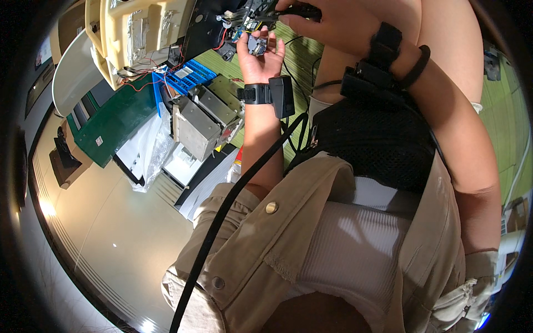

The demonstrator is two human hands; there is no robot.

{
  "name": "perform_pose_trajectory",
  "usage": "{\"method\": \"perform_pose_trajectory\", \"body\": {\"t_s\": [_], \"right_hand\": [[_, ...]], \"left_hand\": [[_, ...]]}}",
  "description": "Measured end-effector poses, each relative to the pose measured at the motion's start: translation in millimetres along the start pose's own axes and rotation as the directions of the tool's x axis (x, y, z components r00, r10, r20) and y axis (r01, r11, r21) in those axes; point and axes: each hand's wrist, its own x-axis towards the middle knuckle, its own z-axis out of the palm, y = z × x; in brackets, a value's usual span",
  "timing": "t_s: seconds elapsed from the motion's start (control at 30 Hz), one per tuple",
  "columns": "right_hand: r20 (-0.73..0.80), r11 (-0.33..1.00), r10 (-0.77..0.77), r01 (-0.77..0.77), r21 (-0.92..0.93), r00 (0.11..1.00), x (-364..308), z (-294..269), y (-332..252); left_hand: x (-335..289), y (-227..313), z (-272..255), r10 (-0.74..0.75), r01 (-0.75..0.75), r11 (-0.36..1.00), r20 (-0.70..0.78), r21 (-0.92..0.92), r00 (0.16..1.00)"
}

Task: Connecting electrical wires and terminal connectors to electronic components.

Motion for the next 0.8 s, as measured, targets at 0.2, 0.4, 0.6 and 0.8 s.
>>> {"method": "perform_pose_trajectory", "body": {"t_s": [0.2, 0.4, 0.6, 0.8], "right_hand": [[-0.116, 0.998, -0.064, 0.065, 0.003, 0.991, -0.2, 4.6, 14.6], [-0.114, 0.996, -0.081, 0.079, -0.029, 0.990, 0.1, 3.3, 10.2], [0.012, 0.993, -0.020, 0.021, -0.120, 1.000, 0.7, 0.9, 4.3], [0.158, 0.987, -0.008, 0.032, -0.155, 0.987, 2.8, 2.3, 5.1]], "left_hand": [[0.5, 7.1, -5.2, 0.151, -0.155, 0.984, -0.050, -0.091, 0.987], [-1.9, 12.1, -12.7, 0.145, -0.129, 0.979, 0.092, -0.156, 0.985], [0.1, 9.7, -15.0, 0.125, -0.107, 0.969, 0.068, -0.224, 0.990], [-3.7, 6.9, -10.3, 0.096, -0.069, 0.961, 0.089, -0.269, 0.991]]}}
